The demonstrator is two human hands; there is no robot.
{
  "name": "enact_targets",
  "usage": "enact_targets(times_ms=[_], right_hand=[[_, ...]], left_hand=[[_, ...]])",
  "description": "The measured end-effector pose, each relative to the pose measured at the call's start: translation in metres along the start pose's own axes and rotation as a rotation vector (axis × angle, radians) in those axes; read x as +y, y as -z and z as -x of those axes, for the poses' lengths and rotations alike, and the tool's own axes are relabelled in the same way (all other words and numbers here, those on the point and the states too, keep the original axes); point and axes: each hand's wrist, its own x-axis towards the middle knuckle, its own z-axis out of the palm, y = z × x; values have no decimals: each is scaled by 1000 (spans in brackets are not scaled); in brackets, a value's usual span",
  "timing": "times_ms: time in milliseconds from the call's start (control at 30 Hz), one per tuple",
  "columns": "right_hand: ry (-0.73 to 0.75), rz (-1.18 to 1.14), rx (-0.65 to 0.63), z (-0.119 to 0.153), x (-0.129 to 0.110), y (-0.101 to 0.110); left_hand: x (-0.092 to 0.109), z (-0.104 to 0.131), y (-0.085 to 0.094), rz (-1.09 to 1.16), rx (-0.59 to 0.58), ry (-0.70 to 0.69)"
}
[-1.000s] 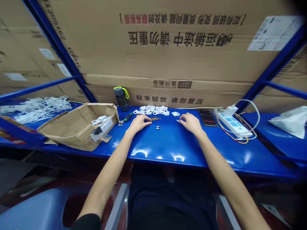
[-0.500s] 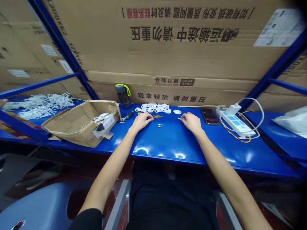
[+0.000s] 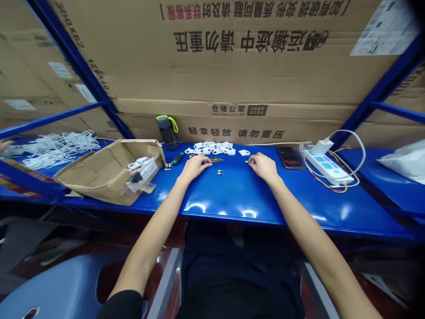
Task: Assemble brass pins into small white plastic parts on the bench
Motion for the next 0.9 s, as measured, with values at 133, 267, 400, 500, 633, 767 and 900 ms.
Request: enact_targets(times_ms=[133, 267, 400, 500, 633, 767, 900], right_hand=[[-4, 4, 8, 0, -1, 0], [-20, 28, 30, 0, 0, -3], [-24, 39, 28, -2, 2, -5], [-14, 40, 30, -2, 2, -5], [-17, 36, 24, -2, 1, -5], [-26, 33, 20, -2, 0, -5], [-28, 34, 18, -2, 0, -4]], left_hand=[[-2, -1, -2, 23, 11, 1], [0, -1, -3, 52, 17, -11], [2, 0, -3, 33, 18, -19], [2, 0, -2, 5, 14, -9], [0, -1, -3, -18, -4, -3], [-4, -2, -5, 1, -22, -8], [-4, -2, -6, 8, -29, -11]])
